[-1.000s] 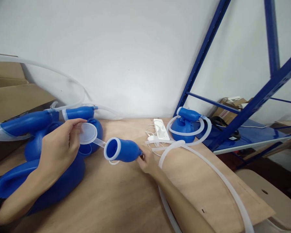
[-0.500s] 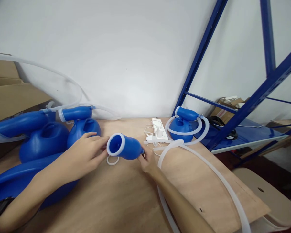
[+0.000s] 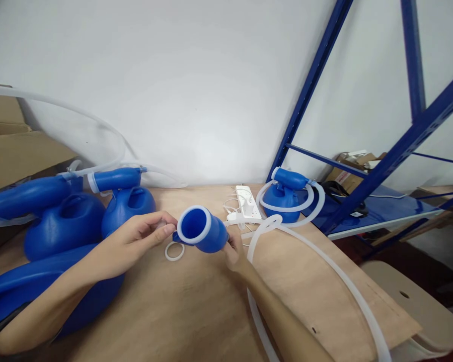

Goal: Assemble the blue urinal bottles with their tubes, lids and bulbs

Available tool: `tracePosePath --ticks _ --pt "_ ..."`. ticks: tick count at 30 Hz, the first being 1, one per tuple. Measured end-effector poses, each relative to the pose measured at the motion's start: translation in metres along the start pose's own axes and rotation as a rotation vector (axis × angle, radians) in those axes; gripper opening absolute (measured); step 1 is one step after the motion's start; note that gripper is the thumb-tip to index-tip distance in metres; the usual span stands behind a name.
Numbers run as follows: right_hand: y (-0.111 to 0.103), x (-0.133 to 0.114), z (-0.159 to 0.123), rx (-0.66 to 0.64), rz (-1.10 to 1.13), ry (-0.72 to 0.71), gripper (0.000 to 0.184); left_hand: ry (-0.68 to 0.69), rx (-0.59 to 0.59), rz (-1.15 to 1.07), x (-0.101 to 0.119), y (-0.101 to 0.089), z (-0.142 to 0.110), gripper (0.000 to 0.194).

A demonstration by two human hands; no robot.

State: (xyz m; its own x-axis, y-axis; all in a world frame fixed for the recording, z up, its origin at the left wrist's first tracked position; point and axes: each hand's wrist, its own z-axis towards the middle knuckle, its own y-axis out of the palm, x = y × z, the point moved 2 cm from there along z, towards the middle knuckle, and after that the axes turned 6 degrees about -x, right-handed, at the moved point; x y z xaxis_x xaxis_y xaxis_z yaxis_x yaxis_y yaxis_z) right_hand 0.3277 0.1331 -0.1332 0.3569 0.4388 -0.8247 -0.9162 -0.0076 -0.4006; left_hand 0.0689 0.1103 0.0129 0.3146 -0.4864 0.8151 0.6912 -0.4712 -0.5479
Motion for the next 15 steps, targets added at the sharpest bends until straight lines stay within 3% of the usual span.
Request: tracePosePath --ticks 5,9,15 --pt "-0.001 -0.009 0.003 0.047 -0.004 -0.06 0.036 0.033 0.244 0.439 -0.018 0.003 0.001 0.043" --pt "-0.002 -0.014 0.003 0.03 -0.057 -0.069 0.026 0.068 0.337 0.502 -0.021 0.003 -0.003 0.05" --pt "-0.003 -0.015 0.003 0.005 -0.146 -0.075 0.022 0.112 0.185 0.362 0.004 -0.003 -0.014 0.022"
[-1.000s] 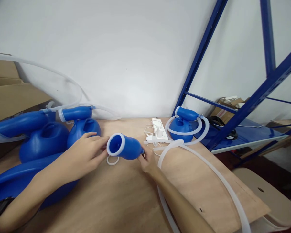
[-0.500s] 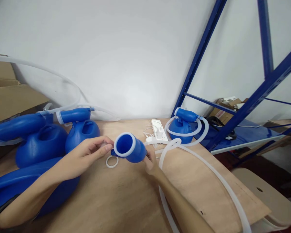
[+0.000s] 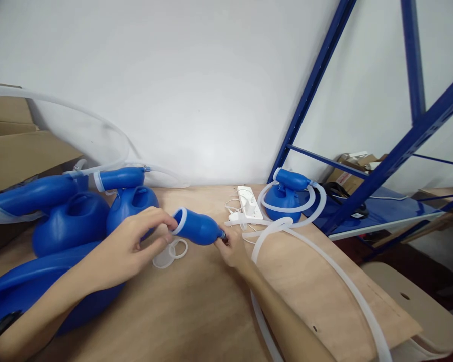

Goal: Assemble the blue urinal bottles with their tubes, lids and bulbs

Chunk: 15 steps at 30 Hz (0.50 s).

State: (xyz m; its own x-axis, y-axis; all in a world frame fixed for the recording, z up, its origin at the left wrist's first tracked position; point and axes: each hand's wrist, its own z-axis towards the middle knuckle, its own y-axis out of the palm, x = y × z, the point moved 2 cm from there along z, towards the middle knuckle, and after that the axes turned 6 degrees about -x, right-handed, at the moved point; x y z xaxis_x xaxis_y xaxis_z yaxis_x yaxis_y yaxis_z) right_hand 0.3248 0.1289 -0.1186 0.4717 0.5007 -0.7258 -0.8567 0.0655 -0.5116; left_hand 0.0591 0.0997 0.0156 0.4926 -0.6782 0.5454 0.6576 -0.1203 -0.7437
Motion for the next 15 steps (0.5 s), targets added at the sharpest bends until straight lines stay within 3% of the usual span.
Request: tracePosePath --ticks 8,15 --pt "0.001 0.001 -0.001 -0.098 -0.076 -0.09 0.016 -0.115 -0.164 -0.054 0.001 0.012 0.006 0.033" --pt "-0.003 -0.002 -0.003 -0.207 -0.082 -0.182 0.014 -0.191 -0.317 -0.125 0.012 0.002 0.002 0.033"
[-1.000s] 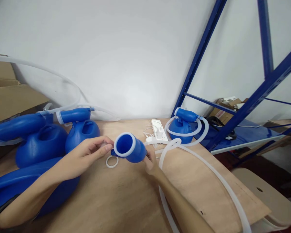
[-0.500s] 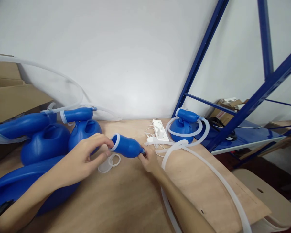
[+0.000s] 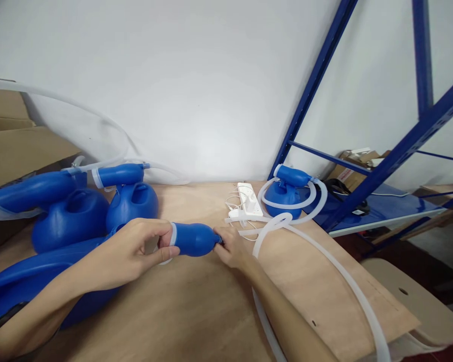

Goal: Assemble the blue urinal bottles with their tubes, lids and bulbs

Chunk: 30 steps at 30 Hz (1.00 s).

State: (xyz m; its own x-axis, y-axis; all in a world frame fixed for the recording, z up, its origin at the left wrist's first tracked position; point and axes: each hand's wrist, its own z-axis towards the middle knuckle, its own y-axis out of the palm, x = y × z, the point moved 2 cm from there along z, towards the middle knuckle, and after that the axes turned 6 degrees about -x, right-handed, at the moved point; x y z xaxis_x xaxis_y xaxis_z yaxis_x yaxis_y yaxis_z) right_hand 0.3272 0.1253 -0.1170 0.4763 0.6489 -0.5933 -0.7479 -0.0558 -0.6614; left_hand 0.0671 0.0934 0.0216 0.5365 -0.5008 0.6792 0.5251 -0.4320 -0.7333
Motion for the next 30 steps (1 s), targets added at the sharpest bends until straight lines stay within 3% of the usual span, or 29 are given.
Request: tracePosePath --ticks 6,12,21,30 --pt "0.002 -0.002 0.0 -0.004 -0.017 -0.032 0.015 -0.079 -0.106 -0.122 -0.007 0.001 -0.003 0.035" --pt "0.0 0.004 0.0 0.068 -0.057 0.012 0.016 0.014 0.09 -0.046 -0.005 0.004 -0.002 0.022" --pt "0.001 0.003 0.0 0.106 -0.089 0.048 0.016 -0.098 0.152 -0.124 -0.015 0.009 0.004 0.024" --pt "0.001 0.004 0.001 0.118 -0.086 0.071 0.015 -0.08 0.13 -0.295 -0.016 0.014 0.009 0.028"
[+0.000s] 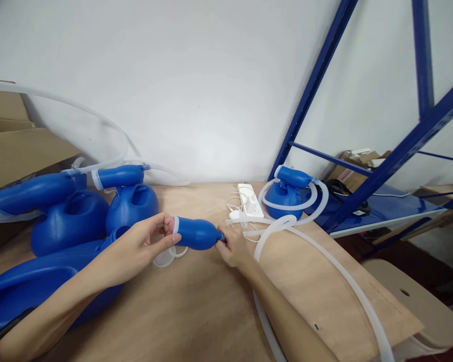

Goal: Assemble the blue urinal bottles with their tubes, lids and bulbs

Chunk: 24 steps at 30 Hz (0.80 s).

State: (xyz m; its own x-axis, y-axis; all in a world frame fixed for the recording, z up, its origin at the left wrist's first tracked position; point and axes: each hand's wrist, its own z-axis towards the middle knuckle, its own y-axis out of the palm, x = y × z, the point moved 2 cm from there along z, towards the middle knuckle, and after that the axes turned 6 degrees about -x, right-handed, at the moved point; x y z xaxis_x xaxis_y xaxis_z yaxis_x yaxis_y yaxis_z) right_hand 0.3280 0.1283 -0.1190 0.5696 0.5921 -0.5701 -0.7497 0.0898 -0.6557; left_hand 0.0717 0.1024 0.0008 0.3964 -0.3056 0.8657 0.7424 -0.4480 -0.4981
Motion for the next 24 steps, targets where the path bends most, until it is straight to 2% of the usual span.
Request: tracePosePath --ticks 3,8,12,14,16,19,22,24 --pt "0.0 -0.001 0.0 -0.006 0.012 -0.006 0.015 0.012 -0.011 -0.017 -0.005 0.001 0.001 0.027" --pt "-0.002 -0.004 -0.001 -0.023 0.039 -0.033 0.015 -0.016 -0.14 -0.185 -0.013 0.0 0.0 0.032" --pt "-0.009 -0.001 -0.001 0.009 0.061 -0.023 0.012 -0.055 -0.18 -0.314 -0.005 -0.01 -0.006 0.037" --pt "-0.012 0.001 0.001 0.043 0.066 -0.009 0.012 -0.034 -0.17 -0.289 0.002 -0.015 -0.008 0.036" --pt "-0.013 0.003 0.002 0.096 0.062 0.008 0.015 0.009 -0.101 -0.135 0.007 -0.018 -0.007 0.033" --pt "-0.012 0.005 0.004 0.189 0.05 0.04 0.017 -0.008 0.024 0.325 0.003 -0.012 -0.001 0.022" --pt "-0.011 0.005 0.004 0.259 0.021 0.064 0.014 -0.07 0.028 0.678 -0.008 0.007 0.005 0.01" --pt "-0.01 0.004 0.003 0.273 -0.011 0.052 0.008 -0.089 0.004 0.791 -0.016 0.021 0.008 0.016"
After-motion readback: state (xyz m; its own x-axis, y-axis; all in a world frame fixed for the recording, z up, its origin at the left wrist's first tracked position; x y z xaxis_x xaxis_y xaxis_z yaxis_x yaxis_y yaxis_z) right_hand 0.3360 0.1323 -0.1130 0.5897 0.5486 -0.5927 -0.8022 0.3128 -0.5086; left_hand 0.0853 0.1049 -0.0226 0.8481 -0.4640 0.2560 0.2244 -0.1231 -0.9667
